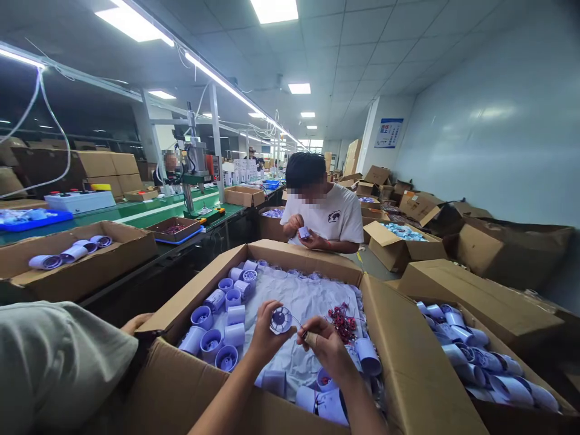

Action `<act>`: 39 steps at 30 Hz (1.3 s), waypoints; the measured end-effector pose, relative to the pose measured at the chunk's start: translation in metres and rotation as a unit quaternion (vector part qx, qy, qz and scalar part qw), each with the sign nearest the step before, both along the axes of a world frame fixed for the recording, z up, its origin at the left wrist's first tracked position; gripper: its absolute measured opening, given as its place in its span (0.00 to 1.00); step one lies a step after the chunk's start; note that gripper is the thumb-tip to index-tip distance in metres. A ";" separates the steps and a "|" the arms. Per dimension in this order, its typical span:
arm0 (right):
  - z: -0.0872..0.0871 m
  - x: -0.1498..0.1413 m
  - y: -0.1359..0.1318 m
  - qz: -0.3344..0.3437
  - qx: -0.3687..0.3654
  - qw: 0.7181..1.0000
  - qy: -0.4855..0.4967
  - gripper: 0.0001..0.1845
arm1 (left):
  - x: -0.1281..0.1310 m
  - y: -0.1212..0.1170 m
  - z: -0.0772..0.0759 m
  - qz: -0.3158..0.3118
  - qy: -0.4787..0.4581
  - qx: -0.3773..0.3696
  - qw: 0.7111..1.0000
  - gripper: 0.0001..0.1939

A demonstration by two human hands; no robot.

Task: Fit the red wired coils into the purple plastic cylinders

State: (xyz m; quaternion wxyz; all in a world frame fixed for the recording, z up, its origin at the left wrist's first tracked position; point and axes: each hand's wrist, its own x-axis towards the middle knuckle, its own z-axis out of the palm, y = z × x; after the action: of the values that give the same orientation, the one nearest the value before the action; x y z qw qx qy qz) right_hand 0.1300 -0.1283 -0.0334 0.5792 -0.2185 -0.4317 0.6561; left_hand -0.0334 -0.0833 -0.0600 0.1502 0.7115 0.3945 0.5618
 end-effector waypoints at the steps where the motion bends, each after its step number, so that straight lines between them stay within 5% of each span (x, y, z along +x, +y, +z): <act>1: -0.001 -0.001 0.000 -0.003 0.003 1.000 -0.011 0.09 | 0.000 0.000 0.000 0.005 0.001 0.010 1.000 0.24; 11: -0.010 -0.004 0.004 -0.027 -0.005 0.992 -0.120 0.11 | -0.001 0.001 -0.006 0.023 0.044 0.005 0.999 0.21; 17: -0.014 -0.013 0.006 -0.124 -0.007 0.983 -0.132 0.16 | 0.009 0.001 -0.016 0.025 0.095 0.058 0.993 0.19; 21: -0.019 -0.012 0.008 -0.229 0.049 0.950 -0.205 0.14 | 0.011 -0.004 -0.015 0.034 0.114 0.086 0.989 0.25; 28: -0.022 -0.008 0.004 -0.320 0.197 0.842 -0.388 0.06 | 0.011 -0.009 -0.006 0.004 0.139 0.071 0.988 0.22; 39: -0.017 -0.011 0.001 -0.283 0.209 0.835 -0.423 0.07 | 0.013 -0.011 -0.002 -0.058 0.125 0.043 0.990 0.22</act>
State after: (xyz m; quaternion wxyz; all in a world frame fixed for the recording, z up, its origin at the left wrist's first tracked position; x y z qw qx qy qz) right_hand 0.1187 -0.1272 -0.0501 0.5323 -0.4612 -0.6807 0.2018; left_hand -0.0201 -0.0947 -0.0618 0.1014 0.8033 0.3440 0.4754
